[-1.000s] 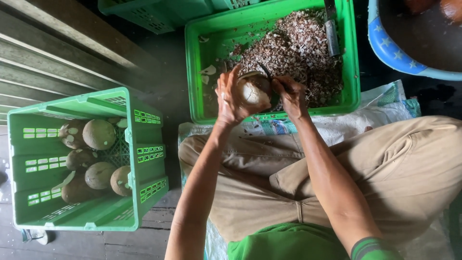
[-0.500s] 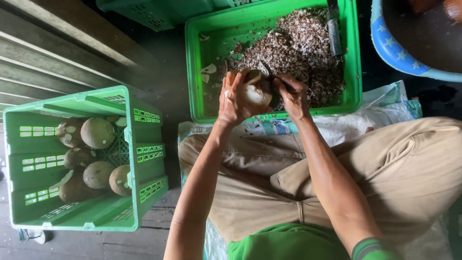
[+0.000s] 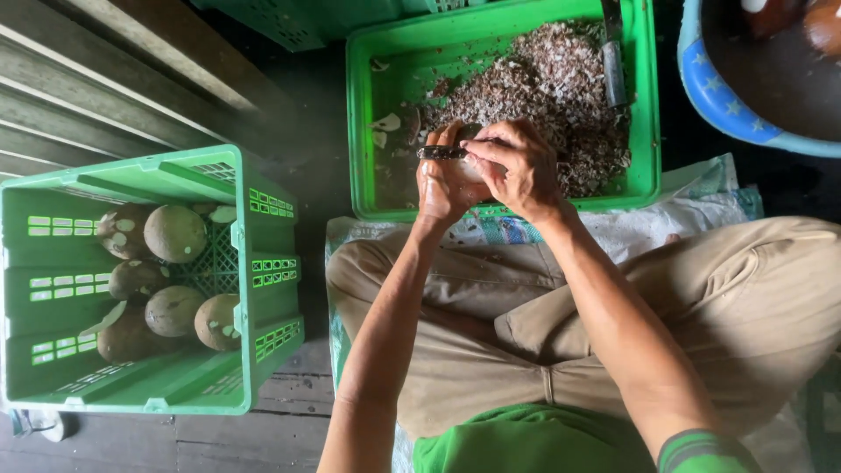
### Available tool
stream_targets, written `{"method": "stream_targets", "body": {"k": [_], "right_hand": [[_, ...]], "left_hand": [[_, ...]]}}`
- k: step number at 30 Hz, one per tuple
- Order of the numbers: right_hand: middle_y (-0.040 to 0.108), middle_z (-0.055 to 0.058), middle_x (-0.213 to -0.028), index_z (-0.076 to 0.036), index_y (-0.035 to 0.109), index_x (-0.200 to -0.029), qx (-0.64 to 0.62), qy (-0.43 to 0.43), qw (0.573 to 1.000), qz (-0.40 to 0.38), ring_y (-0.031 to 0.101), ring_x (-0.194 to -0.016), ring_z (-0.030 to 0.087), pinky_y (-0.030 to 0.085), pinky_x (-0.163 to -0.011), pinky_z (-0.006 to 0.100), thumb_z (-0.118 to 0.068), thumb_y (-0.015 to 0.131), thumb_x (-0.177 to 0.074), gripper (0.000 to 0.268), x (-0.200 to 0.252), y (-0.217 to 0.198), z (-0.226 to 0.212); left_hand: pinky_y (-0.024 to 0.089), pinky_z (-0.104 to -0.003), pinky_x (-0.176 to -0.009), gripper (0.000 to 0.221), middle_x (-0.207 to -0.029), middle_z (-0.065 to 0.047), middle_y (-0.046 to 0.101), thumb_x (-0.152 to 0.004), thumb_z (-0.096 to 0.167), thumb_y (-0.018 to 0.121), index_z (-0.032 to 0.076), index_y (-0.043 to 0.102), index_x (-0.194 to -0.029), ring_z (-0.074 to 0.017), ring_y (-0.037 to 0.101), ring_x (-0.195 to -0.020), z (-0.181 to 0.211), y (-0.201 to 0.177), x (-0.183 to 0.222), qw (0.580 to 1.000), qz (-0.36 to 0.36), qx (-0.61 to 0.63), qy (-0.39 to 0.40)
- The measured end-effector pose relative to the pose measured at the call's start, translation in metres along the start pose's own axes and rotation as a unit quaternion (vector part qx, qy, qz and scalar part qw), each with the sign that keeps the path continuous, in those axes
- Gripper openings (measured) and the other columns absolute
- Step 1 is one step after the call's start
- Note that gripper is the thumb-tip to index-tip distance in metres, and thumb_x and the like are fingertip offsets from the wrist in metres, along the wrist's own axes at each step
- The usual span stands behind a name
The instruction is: The person sits cross-legged and uses a knife to peel the husk off a coconut, rotating it to remove the outer layer. The removed husk falls into a green crate below.
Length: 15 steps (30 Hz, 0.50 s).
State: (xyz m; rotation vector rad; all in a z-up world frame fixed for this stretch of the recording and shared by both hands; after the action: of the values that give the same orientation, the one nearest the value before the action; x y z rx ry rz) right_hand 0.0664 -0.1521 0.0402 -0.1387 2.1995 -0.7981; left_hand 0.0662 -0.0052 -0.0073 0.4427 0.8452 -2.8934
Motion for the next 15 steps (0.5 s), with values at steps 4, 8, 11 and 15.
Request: {"method": "stream_targets", "body": {"k": [4, 8, 11, 15], "right_hand": [[0.068, 0.006, -0.106, -0.014, 0.079, -0.104, -0.015, -0.012, 1.000, -0.010, 0.065, -0.102, 0.026, 0.055, -0.085, 0.039, -0.018, 0.070, -0.098, 0.011, -0.008, 0.003, 0.012], [0.067, 0.006, -0.104, -0.014, 0.079, -0.102, 0.003, -0.054, 0.998, -0.044, 0.062, -0.101, 0.025, 0.054, -0.084, 0.038, -0.021, 0.067, -0.101, 0.014, -0.010, 0.008, 0.016], [0.068, 0.007, -0.102, -0.014, 0.079, -0.102, -0.015, -0.067, 0.996, -0.052, 0.064, -0.099, 0.026, 0.054, -0.085, 0.038, -0.018, 0.067, -0.101, 0.013, -0.022, 0.004, 0.002], [0.067, 0.008, -0.100, -0.015, 0.079, -0.100, -0.029, -0.069, 0.996, -0.056, 0.064, -0.097, 0.026, 0.053, -0.088, 0.038, -0.013, 0.066, -0.102, 0.013, -0.017, 0.015, 0.030]], "left_hand": [[0.050, -0.053, -0.107, 0.114, -0.127, -0.018, 0.061, -0.042, 0.049, 0.095, 0.011, 0.053, -0.140, -0.0418, 0.062, -0.120, -0.020, 0.013, 0.000, 0.999, 0.007, -0.025, -0.019], [0.050, -0.050, -0.106, 0.110, -0.122, -0.018, 0.062, -0.047, 0.053, 0.096, 0.007, 0.054, -0.138, -0.0398, 0.063, -0.118, -0.013, 0.012, 0.003, 0.998, 0.049, -0.011, 0.024], [0.047, -0.048, -0.110, 0.112, -0.127, -0.017, 0.061, -0.044, 0.053, 0.096, 0.008, 0.054, -0.137, -0.0382, 0.060, -0.123, -0.024, 0.016, 0.001, 0.999, 0.048, -0.008, 0.015], [0.044, -0.045, -0.115, 0.107, -0.131, -0.018, 0.063, -0.043, 0.055, 0.094, 0.004, 0.060, -0.131, -0.0377, 0.061, -0.124, -0.047, 0.034, 0.009, 0.997, 0.057, -0.041, -0.010]]}}
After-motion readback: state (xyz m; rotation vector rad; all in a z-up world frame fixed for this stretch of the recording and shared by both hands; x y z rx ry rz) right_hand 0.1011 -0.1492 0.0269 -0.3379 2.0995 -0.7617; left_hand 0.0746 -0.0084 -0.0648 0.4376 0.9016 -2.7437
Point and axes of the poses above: each hand's wrist, its own x-axis away from the middle knuckle, its own y-axis out of the palm, z = x × y, the point moved 7 cm from there along -x, towards the middle knuckle
